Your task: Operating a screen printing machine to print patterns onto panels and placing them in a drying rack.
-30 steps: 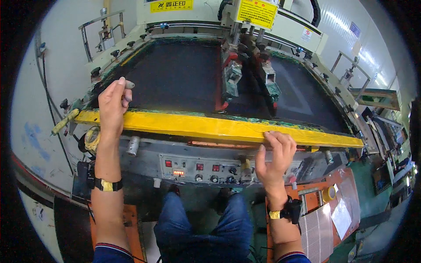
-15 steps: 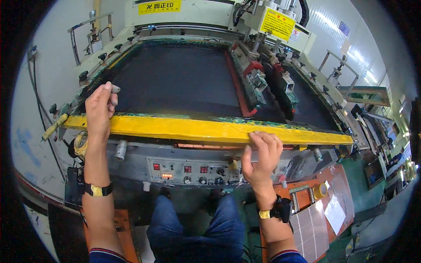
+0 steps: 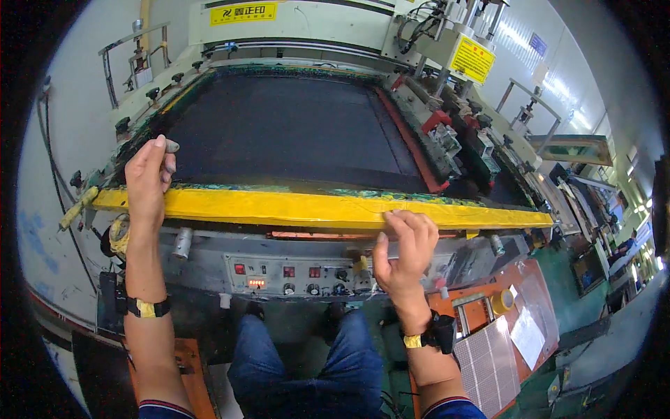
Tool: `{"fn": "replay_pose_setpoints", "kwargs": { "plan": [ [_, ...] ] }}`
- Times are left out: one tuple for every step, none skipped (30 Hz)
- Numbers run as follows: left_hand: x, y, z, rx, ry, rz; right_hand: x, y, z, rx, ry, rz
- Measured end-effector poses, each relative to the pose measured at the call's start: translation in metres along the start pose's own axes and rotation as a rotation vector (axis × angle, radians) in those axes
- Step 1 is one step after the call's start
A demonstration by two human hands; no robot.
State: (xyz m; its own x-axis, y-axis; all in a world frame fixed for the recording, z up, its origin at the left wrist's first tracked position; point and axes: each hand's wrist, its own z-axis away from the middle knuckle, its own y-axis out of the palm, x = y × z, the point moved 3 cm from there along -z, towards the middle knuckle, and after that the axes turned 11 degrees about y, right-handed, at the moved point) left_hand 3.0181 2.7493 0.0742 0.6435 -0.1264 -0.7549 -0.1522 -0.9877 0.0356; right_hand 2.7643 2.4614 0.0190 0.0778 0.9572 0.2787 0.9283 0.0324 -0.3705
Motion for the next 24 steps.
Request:
{"fn": "replay_pose_setpoints", "kwargs": {
  "plan": [
    [-0.0010, 0.0003, 0.0001, 0.000, -0.001, -0.002, 0.0001, -0.0003, -0.0001, 0.001, -0.002, 0.000],
    [-0.0017, 0.0005, 0.0002, -0.001, -0.003, -0.003, 0.0004, -0.0006, -0.0003, 0.001, -0.003, 0.001],
    [-0.0022, 0.0006, 0.0001, 0.000, -0.003, -0.001, 0.0008, -0.0010, -0.0007, 0.001, -0.005, 0.003],
    [-0.0021, 0.0008, 0.0000, 0.003, 0.001, -0.005, 0.0009, -0.0009, -0.0007, 0.001, -0.007, 0.004],
    [-0.0017, 0.0011, 0.0000, 0.007, 0.004, -0.009, 0.0008, -0.0007, -0.0005, 0.001, -0.008, 0.006],
    [-0.0006, 0.0009, 0.0000, 0.007, 0.004, -0.007, 0.0005, -0.0006, -0.0001, 0.004, -0.004, 0.007],
    [0.0002, -0.0002, -0.0004, 0.014, 0.005, -0.004, 0.0007, -0.0004, -0.0001, 0.006, 0.000, 0.005],
    [0.0010, -0.0010, -0.0007, 0.021, 0.006, -0.001, 0.0011, -0.0004, -0.0003, 0.006, -0.001, 0.006],
    [0.0019, -0.0016, -0.0009, 0.021, 0.006, 0.000, 0.0015, -0.0004, -0.0004, 0.006, -0.001, 0.001],
    [0.0028, -0.0018, -0.0014, 0.024, 0.008, 0.002, 0.0017, -0.0003, -0.0009, 0.006, -0.001, -0.003],
    [0.0034, -0.0017, -0.0017, 0.026, 0.010, 0.005, 0.0016, -0.0001, -0.0010, 0.006, -0.001, -0.003],
    [0.0036, -0.0013, -0.0017, 0.026, 0.010, 0.006, 0.0014, 0.0001, -0.0008, 0.004, -0.002, 0.001],
    [0.0026, -0.0015, -0.0018, 0.026, 0.010, 0.003, 0.0017, 0.0000, -0.0012, 0.002, -0.003, 0.003],
    [0.0017, -0.0015, -0.0019, 0.025, 0.011, 0.000, 0.0022, -0.0001, -0.0016, 0.001, -0.004, 0.002],
    [0.0007, -0.0014, -0.0020, 0.024, 0.012, 0.000, 0.0025, -0.0003, -0.0020, 0.001, -0.002, 0.004],
    [0.0006, -0.0007, -0.0021, 0.025, 0.008, 0.002, 0.0025, -0.0003, -0.0021, 0.000, 0.000, 0.007],
    [0.0008, -0.0003, -0.0022, 0.026, 0.004, 0.005, 0.0025, -0.0004, -0.0022, 0.000, 0.000, 0.007],
    [0.0025, -0.0007, -0.0029, 0.025, 0.004, 0.005, 0.0021, -0.0005, -0.0023, 0.008, 0.003, 0.008],
    [0.0043, -0.0015, -0.0041, 0.031, 0.008, 0.004, 0.0025, -0.0015, -0.0031, 0.014, 0.004, 0.010],
    [0.0057, -0.0019, -0.0048, 0.036, 0.013, 0.003, 0.0032, -0.0025, -0.0037, 0.014, 0.002, 0.010],
    [0.0060, -0.0022, -0.0045, 0.034, 0.014, 0.004, 0.0038, -0.0033, -0.0042, 0.016, 0.006, 0.009],
    [0.0064, -0.0026, -0.0048, 0.043, 0.004, -0.014, 0.0043, -0.0033, -0.0050, 0.019, 0.010, 0.006],
    [0.0067, -0.0031, -0.0051, 0.052, -0.006, -0.031, 0.0047, -0.0036, -0.0051, 0.018, 0.009, 0.004],
    [0.0067, -0.0036, -0.0054, 0.049, -0.004, -0.032, 0.0048, -0.0040, -0.0044, 0.020, 0.010, 0.009]
  ]
}}
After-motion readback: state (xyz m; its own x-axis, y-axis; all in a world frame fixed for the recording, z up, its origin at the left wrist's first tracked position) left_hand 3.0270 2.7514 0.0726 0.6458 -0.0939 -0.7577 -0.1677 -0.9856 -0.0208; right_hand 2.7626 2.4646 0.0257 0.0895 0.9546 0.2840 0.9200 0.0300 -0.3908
